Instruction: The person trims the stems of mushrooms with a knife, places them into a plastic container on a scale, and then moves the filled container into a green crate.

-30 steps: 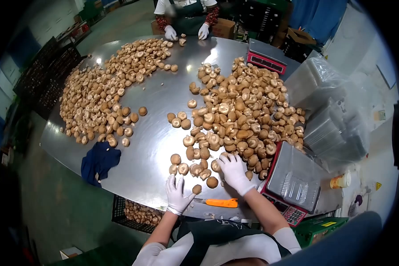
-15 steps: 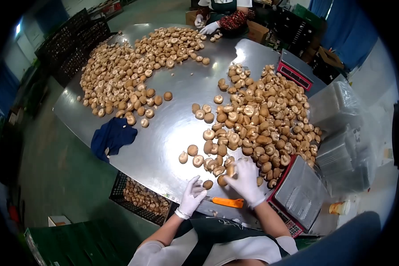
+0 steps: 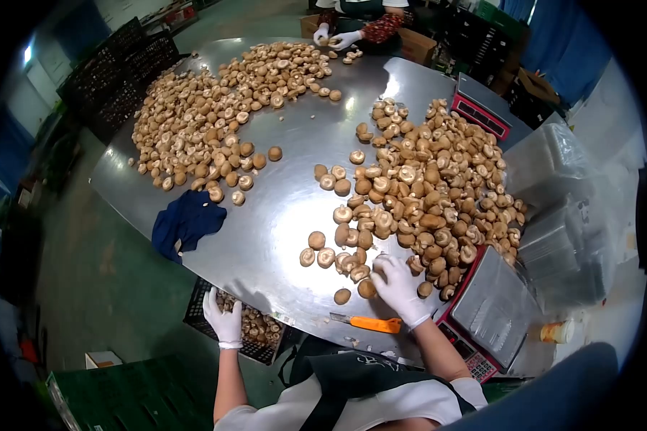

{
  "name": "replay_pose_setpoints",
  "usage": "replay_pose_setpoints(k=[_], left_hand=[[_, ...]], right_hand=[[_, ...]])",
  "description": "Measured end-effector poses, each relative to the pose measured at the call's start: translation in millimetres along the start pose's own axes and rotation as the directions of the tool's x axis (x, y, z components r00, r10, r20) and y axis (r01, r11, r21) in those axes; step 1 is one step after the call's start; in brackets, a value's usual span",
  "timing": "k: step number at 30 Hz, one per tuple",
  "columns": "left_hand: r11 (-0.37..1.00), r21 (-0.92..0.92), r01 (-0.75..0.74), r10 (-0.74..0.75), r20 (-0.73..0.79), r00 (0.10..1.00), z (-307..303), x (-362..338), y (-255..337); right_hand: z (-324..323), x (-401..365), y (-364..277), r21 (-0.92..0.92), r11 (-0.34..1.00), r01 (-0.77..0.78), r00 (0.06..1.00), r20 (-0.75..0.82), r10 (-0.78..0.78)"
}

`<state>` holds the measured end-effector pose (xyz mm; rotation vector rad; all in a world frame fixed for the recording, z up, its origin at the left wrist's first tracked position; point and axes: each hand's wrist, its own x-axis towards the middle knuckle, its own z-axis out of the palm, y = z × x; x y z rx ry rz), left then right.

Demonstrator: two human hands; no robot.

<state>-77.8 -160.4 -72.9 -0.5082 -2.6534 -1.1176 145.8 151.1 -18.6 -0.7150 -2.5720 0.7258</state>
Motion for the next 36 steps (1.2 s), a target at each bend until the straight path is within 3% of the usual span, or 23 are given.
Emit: replay_pose_setpoints(k=[1, 4, 7, 9, 11, 13, 15, 19, 21, 22, 26, 27, 28, 29, 30, 32, 33, 34, 35, 36], left_hand=[[0.981, 0.132, -0.140, 0.146, -0.035, 0.989, 2.8, 7.4, 18.0], [0.955, -0.106, -0.278, 0.295, 0.221, 0.929, 33.3, 19.8, 57.7], [0.878, -0.242, -0.413, 0.475, 0.345, 0.809, 75.2, 9.4, 109.9], [0.834, -0.358, -0.421, 0.543, 0.386, 0.746, 104.0, 3.7, 129.7], [0.792, -0.354, -0.497, 0.610, 0.432, 0.664, 120.4, 4.5, 143.8], [0.779, -0.284, -0.559, 0.615, 0.515, 0.597, 134.4, 2.2, 151.6], [0.688, -0.146, -0.711, 0.669, 0.505, 0.545, 143.7, 1.7, 156.6], [0.653, -0.203, -0.730, 0.667, 0.610, 0.427, 157.1, 1.5, 164.0], [0.743, -0.325, -0.585, 0.613, 0.680, 0.402, 163.7, 7.6, 160.1], [0.726, -0.340, -0.598, 0.651, 0.619, 0.439, 163.6, 8.1, 155.8], [0.766, -0.599, -0.231, 0.584, 0.501, 0.639, 122.5, 22.2, 145.7], [0.749, -0.662, 0.028, 0.439, 0.527, 0.727, 115.3, 23.4, 132.2], [0.783, -0.618, -0.078, 0.398, 0.399, 0.826, 102.0, 28.2, 114.0], [0.797, -0.603, -0.007, 0.268, 0.344, 0.900, 68.9, 35.1, 121.0], [0.858, -0.514, -0.019, 0.167, 0.243, 0.956, 60.0, 40.0, 92.4], [0.865, -0.470, 0.175, -0.119, 0.147, 0.982, 35.4, 48.3, 34.8], [0.933, -0.340, 0.116, -0.110, 0.037, 0.993, 26.4, 49.3, -2.2], [0.983, -0.153, 0.104, -0.105, 0.001, 0.994, 13.5, 49.5, -27.6], [0.990, 0.085, 0.110, -0.117, 0.080, 0.990, 1.4, 44.8, -68.4], [0.935, 0.321, 0.151, -0.180, 0.061, 0.982, -8.6, 39.5, -50.7]], right_hand=[[0.1, 5.9, 1.4, -0.013, 1.000, -0.004, 1.000, -0.019, 0.003], [15.0, 24.6, -12.6, -0.048, 0.995, 0.087, 0.996, 0.041, -0.085], [39.0, 27.5, -10.2, -0.188, 0.966, 0.178, 0.982, 0.099, -0.162], [43.6, 21.3, -1.3, -0.187, 0.978, 0.090, 0.993, 0.093, -0.073], [31.2, 10.7, 4.0, -0.150, 0.987, 0.052, 0.998, 0.051, -0.045], [14.5, -1.9, 8.1, -0.155, 0.985, -0.079, 0.996, -0.059, 0.070], [7.2, -13.6, 22.3, -0.188, 0.971, -0.146, 0.988, -0.076, 0.134], [2.4, -24.2, 32.9, -0.189, 0.958, -0.216, 0.974, -0.102, 0.200], [-0.4, -23.6, 22.7, -0.197, 0.958, -0.207, 0.975, -0.115, 0.187], [-2.8, -23.2, 16.2, -0.188, 0.961, -0.204, 0.976, -0.120, 0.184], [-2.5, -25.7, 7.2, -0.141, 0.978, -0.155, 0.983, -0.117, 0.139], [-2.1, -26.7, 7.9, -0.138, 0.977, -0.162, 0.983, -0.114, 0.147], [-2.1, -28.3, 9.2, -0.117, 0.982, -0.146, 0.986, -0.100, 0.135], [-1.7, -29.6, 10.3, -0.096, 0.987, -0.129, 0.989, -0.087, 0.121], [-1.1, -30.6, 11.3, -0.092, 0.987, -0.133, 0.989, -0.081, 0.126], [1.2, -30.2, 13.6, -0.069, 0.988, -0.136, 0.989, -0.063, 0.132], [2.3, -27.8, 14.0, -0.058, 0.989, -0.135, 0.990, -0.057, 0.131], [1.1, -23.7, 11.8, -0.058, 0.989, -0.133, 0.991, -0.039, 0.131], [2.7, -18.1, 11.0, -0.054, 0.990, -0.130, 0.991, -0.036, 0.128], [5.0, -11.5, 10.0, -0.012, 0.993, -0.119, 0.993, -0.018, 0.119]])
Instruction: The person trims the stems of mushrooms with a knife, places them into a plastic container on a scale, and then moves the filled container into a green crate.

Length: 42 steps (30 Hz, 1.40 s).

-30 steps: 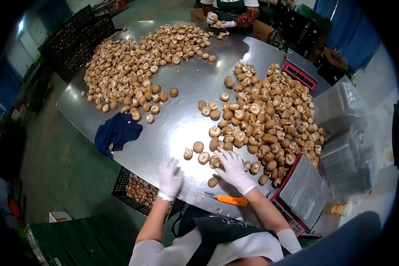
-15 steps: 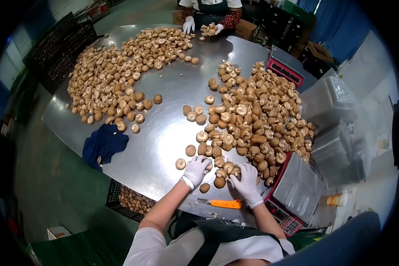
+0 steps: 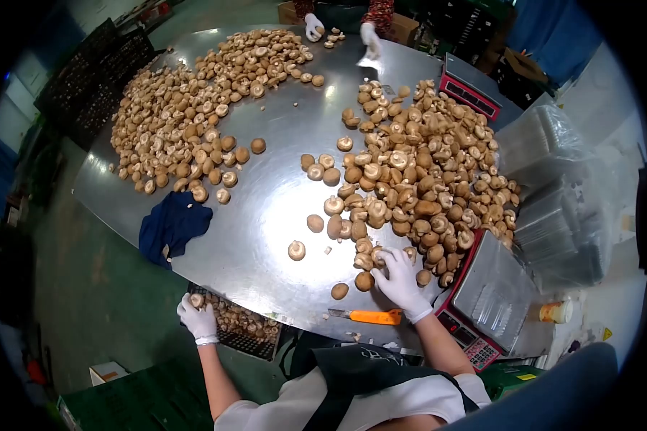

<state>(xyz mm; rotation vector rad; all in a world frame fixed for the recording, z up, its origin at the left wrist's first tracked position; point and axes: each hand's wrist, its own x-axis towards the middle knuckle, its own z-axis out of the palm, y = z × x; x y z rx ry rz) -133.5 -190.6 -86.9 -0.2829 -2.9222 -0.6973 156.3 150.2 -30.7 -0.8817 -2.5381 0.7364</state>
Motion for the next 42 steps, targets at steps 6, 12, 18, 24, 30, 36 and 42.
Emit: replay_pose_setpoints(k=[6, 12, 18, 24, 30, 36, 42], left_hand=[[0.898, -0.223, -0.381, 0.393, 0.010, 0.920, 11.8, -14.0, 76.3], [0.739, -0.508, -0.442, 0.581, 0.148, 0.801, 60.5, -35.9, 185.2], [0.714, -0.571, -0.405, 0.615, 0.235, 0.753, 130.5, -21.8, 199.1], [0.593, -0.533, -0.603, 0.795, 0.273, 0.541, 112.7, -7.5, 265.1], [0.527, -0.429, -0.733, 0.850, 0.249, 0.465, 133.0, -13.1, 276.2], [0.577, -0.814, -0.069, 0.691, 0.441, 0.572, 100.0, -16.9, 254.5], [0.594, -0.800, -0.085, 0.801, 0.598, -0.023, 28.7, -39.0, 218.7]], right_hand=[[33.1, 31.0, -4.9, -0.400, 0.913, 0.078, 0.995, 0.087, -0.047], [30.9, 35.9, 11.2, -0.255, 0.963, 0.084, 0.992, 0.114, -0.056], [32.6, 31.2, 17.6, -0.106, 0.993, 0.058, 0.993, 0.105, -0.047], [4.0, 21.7, -2.0, 0.611, 0.771, -0.180, 0.945, -0.111, 0.309], [-18.4, -19.3, -7.2, 0.286, 0.940, -0.187, 0.982, 0.052, 0.180], [19.9, -20.5, -29.3, -0.360, 0.927, -0.102, 0.973, 0.158, 0.168], [25.0, -8.9, -16.9, -0.374, 0.926, -0.044, 0.968, 0.212, 0.131]])
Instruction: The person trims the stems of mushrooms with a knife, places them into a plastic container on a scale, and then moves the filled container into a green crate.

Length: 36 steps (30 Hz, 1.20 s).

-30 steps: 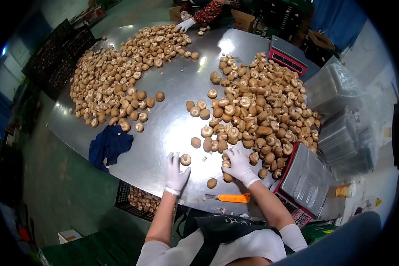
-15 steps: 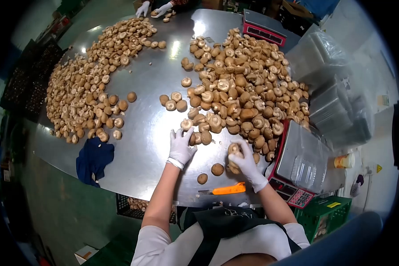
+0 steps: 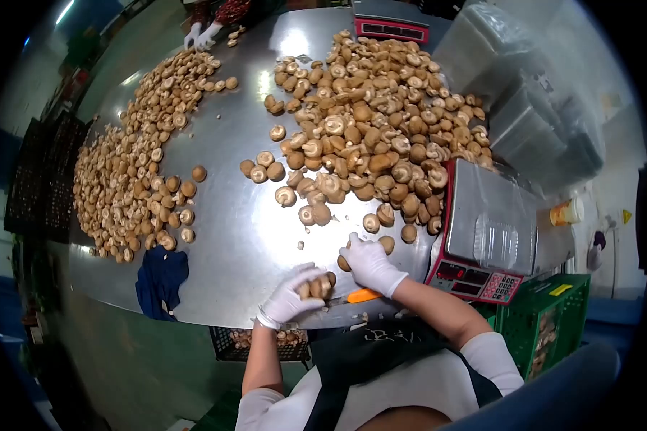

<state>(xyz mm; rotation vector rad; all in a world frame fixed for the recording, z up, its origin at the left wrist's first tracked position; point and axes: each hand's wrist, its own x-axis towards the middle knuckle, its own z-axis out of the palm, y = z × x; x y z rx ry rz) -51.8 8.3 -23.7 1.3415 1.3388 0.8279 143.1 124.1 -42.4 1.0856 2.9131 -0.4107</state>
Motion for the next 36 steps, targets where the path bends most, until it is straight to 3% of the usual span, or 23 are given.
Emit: replay_pose_setpoints(k=[3, 4, 5, 6, 7, 8, 9, 10, 11, 13, 17, 19, 21, 23, 25, 27, 28, 29, 30, 31, 32, 33, 36], left_hand=[[0.970, 0.238, 0.056, -0.076, 0.072, 0.995, 23.4, -6.2, 5.6], [0.940, 0.332, 0.082, -0.108, 0.062, 0.992, 29.5, -3.6, 1.9], [0.941, 0.330, 0.071, -0.099, 0.070, 0.993, 33.1, 0.6, -1.0], [0.940, 0.334, 0.076, -0.119, 0.112, 0.987, 35.9, 5.0, -3.8], [0.938, 0.338, 0.078, -0.137, 0.155, 0.978, 38.6, 10.6, -7.9], [0.929, 0.359, 0.085, -0.147, 0.147, 0.978, 40.2, 15.8, -17.3], [0.932, 0.358, 0.065, -0.132, 0.165, 0.977, 38.8, 19.2, -15.0], [0.926, 0.373, 0.064, -0.138, 0.176, 0.975, 36.8, 23.2, -11.5], [0.920, 0.387, 0.061, -0.144, 0.188, 0.971, 35.3, 28.3, -9.3], [0.929, 0.369, 0.037, -0.117, 0.196, 0.974, 33.2, 31.0, -10.0], [0.969, 0.248, 0.009, -0.061, 0.206, 0.977, 23.7, 29.9, -25.7], [0.986, 0.167, 0.014, -0.048, 0.198, 0.979, 25.9, 36.3, -14.5], [0.984, -0.135, 0.114, -0.094, 0.150, 0.984, 27.8, 39.6, 5.6], [0.957, -0.267, 0.108, -0.060, 0.184, 0.981, 30.7, 48.3, 7.0], [0.781, -0.624, 0.025, 0.053, 0.106, 0.993, 39.2, 53.3, 24.9], [0.783, -0.622, -0.025, 0.067, 0.044, 0.997, 52.8, 53.7, 49.5], [0.690, -0.722, -0.055, 0.137, 0.055, 0.989, 58.7, 49.8, 56.4], [0.584, -0.808, -0.080, 0.203, 0.051, 0.978, 66.0, 43.1, 61.8], [0.489, -0.868, -0.079, 0.183, 0.014, 0.983, 79.8, 34.6, 67.1], [0.361, -0.933, -0.004, 0.309, 0.116, 0.944, 85.9, 37.0, 68.6], [0.514, -0.855, -0.069, 0.131, -0.001, 0.991, 91.9, 28.5, 67.2], [0.056, -0.989, 0.138, 0.291, 0.148, 0.945, 96.9, 28.0, 97.5], [0.049, -0.997, 0.054, 0.084, 0.058, 0.995, 103.3, 9.6, 92.4]], right_hand=[[-13.8, -11.3, 12.8, 0.107, 0.993, -0.042, 0.998, 0.045, 0.038], [-9.2, -19.6, 22.4, 0.447, 0.894, -0.019, 1.000, 0.010, 0.016], [-6.4, -28.5, 31.8, 0.730, 0.683, 0.017, 0.999, -0.031, 0.007], [-18.2, -37.6, 37.3, 0.937, 0.182, -0.297, 0.944, 0.317, -0.089], [-24.0, -50.2, 41.9, 0.936, 0.186, -0.298, 0.946, 0.316, -0.073], [-26.7, -67.3, 44.5, 0.835, -0.314, -0.453, 0.891, 0.414, -0.184], [-27.3, -85.2, 48.0, 0.483, -0.707, -0.517, 0.844, 0.426, -0.326], [-12.4, -99.8, 58.1, 0.328, -0.765, -0.554, 0.826, 0.327, -0.459], [-12.1, -113.3, 57.5, 0.345, -0.804, -0.485, 0.857, 0.368, -0.360], [-6.4, -131.8, 64.9, 0.446, -0.811, -0.379, 0.914, 0.321, -0.250], [-65.2, -154.9, 68.8, 0.578, -0.784, -0.227, 0.970, 0.061, -0.235], [-70.6, -171.1, 84.9, 0.683, -0.707, -0.181, 0.976, 0.035, -0.216], [-88.0, -182.4, 92.9, 0.744, -0.651, -0.150, 0.981, 0.030, -0.192], [-109.4, -187.4, 88.7, 0.883, -0.416, -0.218, 0.974, 0.227, -0.028], [-103.5, -182.4, 89.3, 0.927, -0.330, -0.177, 0.984, 0.178, -0.027], [-107.0, -172.7, 81.4, 0.990, 0.015, -0.142, 0.988, 0.140, 0.059], [-92.2, -167.7, 80.1, 0.971, 0.237, -0.018, 0.993, -0.011, 0.117], [-81.1, -161.9, 78.2, 0.947, 0.316, -0.056, 0.989, 0.009, 0.150], [-79.2, -158.2, 73.9, 0.932, 0.361, -0.044, 0.988, -0.012, 0.152], [-79.2, -155.4, 69.3, 0.914, 0.404, -0.031, 0.988, -0.033, 0.151], [-78.7, -153.5, 63.6, 0.890, 0.451, -0.061, 0.988, -0.011, 0.156], [-83.1, -152.9, 57.4, 0.883, 0.468, -0.050, 0.986, -0.029, 0.161], [-90.7, -150.3, 43.1, 0.867, 0.491, -0.083, 0.988, 0.008, 0.152]])
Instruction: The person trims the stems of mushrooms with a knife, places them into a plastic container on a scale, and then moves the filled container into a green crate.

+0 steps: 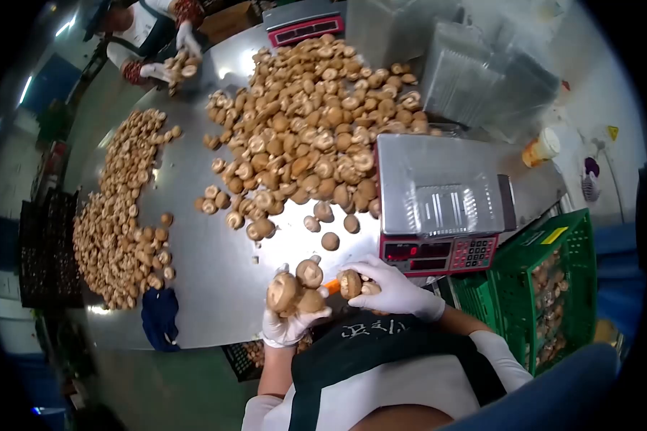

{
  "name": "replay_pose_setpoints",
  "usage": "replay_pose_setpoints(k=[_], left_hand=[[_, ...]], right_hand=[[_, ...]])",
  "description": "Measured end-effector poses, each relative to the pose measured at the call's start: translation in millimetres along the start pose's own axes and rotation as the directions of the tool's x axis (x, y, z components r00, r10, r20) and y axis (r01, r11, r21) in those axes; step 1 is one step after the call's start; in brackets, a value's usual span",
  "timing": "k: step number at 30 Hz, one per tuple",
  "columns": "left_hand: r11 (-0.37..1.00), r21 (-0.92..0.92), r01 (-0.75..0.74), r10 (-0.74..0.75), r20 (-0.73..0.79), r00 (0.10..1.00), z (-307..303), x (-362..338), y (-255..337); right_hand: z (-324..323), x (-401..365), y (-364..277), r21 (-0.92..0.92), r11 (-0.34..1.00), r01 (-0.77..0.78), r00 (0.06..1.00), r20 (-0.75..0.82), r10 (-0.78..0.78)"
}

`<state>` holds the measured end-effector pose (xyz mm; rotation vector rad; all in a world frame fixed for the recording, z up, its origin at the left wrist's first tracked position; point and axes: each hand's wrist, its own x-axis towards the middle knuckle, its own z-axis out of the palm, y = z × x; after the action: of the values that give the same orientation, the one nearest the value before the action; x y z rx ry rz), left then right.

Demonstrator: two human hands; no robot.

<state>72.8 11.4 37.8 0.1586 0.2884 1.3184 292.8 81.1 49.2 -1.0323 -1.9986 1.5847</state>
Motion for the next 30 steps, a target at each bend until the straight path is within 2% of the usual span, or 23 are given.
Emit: replay_pose_setpoints(k=[1, 3, 5, 7, 8, 10, 13, 15, 16, 17, 20, 21, 23, 24, 25, 27, 28, 29, 30], left_hand=[[0.999, 0.035, 0.008, -0.004, -0.109, 0.994, -5.3, -6.8, -0.1], [0.996, 0.094, 0.001, 0.010, -0.109, 0.994, -9.2, -14.5, -2.8], [0.981, 0.180, -0.066, 0.095, -0.158, 0.983, -10.5, -20.7, -3.8], [0.982, 0.172, -0.077, 0.105, -0.158, 0.982, -19.3, -28.3, -1.2], [0.984, 0.153, -0.093, 0.119, -0.173, 0.978, -27.1, -32.4, -0.4], [0.984, 0.135, -0.117, 0.142, -0.191, 0.971, -31.9, -40.4, 1.2], [0.980, 0.037, -0.197, 0.201, -0.209, 0.957, -34.9, -49.5, 3.6], [0.931, -0.173, -0.322, 0.277, -0.241, 0.930, -44.0, -57.3, 8.7], [0.910, -0.255, -0.327, 0.306, -0.118, 0.945, -48.9, -59.0, 13.3], [0.902, -0.223, -0.369, 0.357, -0.092, 0.929, -54.8, -62.9, 17.8], [0.887, 0.262, -0.380, 0.444, -0.255, 0.859, -50.3, -69.0, 35.8], [0.872, 0.356, -0.338, 0.448, -0.299, 0.842, -44.6, -65.5, 38.5], [0.780, 0.583, -0.230, 0.427, -0.225, 0.876, -32.1, -34.3, 35.0], [0.751, 0.635, -0.178, 0.398, -0.221, 0.890, -23.2, -17.4, 29.8], [0.731, 0.662, -0.165, 0.370, -0.182, 0.911, -15.2, 0.5, 21.4], [0.592, 0.793, -0.147, 0.367, -0.103, 0.925, 7.9, 38.9, 0.1], [0.440, 0.869, -0.228, 0.349, 0.068, 0.935, 13.4, 60.3, -9.8], [0.281, 0.904, -0.323, 0.301, 0.237, 0.924, 24.9, 82.8, -20.7], [0.183, 0.919, -0.351, 0.257, 0.299, 0.919, 41.2, 99.8, -34.5]], right_hand=[[4.7, 0.6, -2.0, 0.012, 1.000, 0.002, 1.000, 0.017, -0.002], [12.5, 2.5, -4.7, -0.027, 0.999, 0.041, 0.999, -0.011, -0.042], [22.6, 5.2, -4.3, 0.001, 0.999, 0.034, 0.999, 0.003, -0.034], [31.8, 9.0, -5.1, -0.208, 0.974, 0.084, 0.996, 0.009, -0.084], [35.8, 10.4, -6.2, -0.205, 0.975, 0.089, 0.996, 0.018, -0.087], [42.2, 14.0, -12.0, -0.312, 0.940, 0.136, 0.991, 0.033, -0.132], [49.7, 22.4, -11.6, -0.345, 0.915, 0.208, 0.978, 0.080, -0.192], [55.4, 22.8, -5.3, -0.384, 0.893, 0.236, 0.971, 0.124, -0.203], [57.6, 22.6, -2.5, -0.422, 0.869, 0.258, 0.965, 0.163, -0.207], [58.3, 22.8, -0.8, -0.427, 0.867, 0.257, 0.965, 0.160, -0.207], [49.1, 20.0, -0.1, -0.533, 0.825, 0.189, 0.971, 0.227, -0.075], [41.1, 19.2, -4.2, -0.553, 0.817, 0.164, 0.978, 0.200, -0.061], [1.7, 2.7, -19.4, -0.326, 0.937, 0.127, 0.989, 0.119, -0.093], [-18.6, -3.3, -27.3, -0.314, 0.948, 0.056, 0.998, 0.052, -0.042], [-37.3, -10.9, -34.1, -0.329, 0.943, 0.056, 0.987, -0.124, -0.102], [-74.1, -23.2, -38.2, -0.353, 0.935, 0.019, 0.888, -0.424, -0.178], [-92.0, -27.8, -28.7, -0.456, 0.890, -0.029, 0.796, -0.549, -0.255], [-110.6, -32.7, -21.2, -0.475, 0.879, -0.053, 0.725, -0.623, -0.293], [-124.6, -35.7, -15.2, -0.442, 0.892, -0.097, 0.685, -0.679, -0.262]])
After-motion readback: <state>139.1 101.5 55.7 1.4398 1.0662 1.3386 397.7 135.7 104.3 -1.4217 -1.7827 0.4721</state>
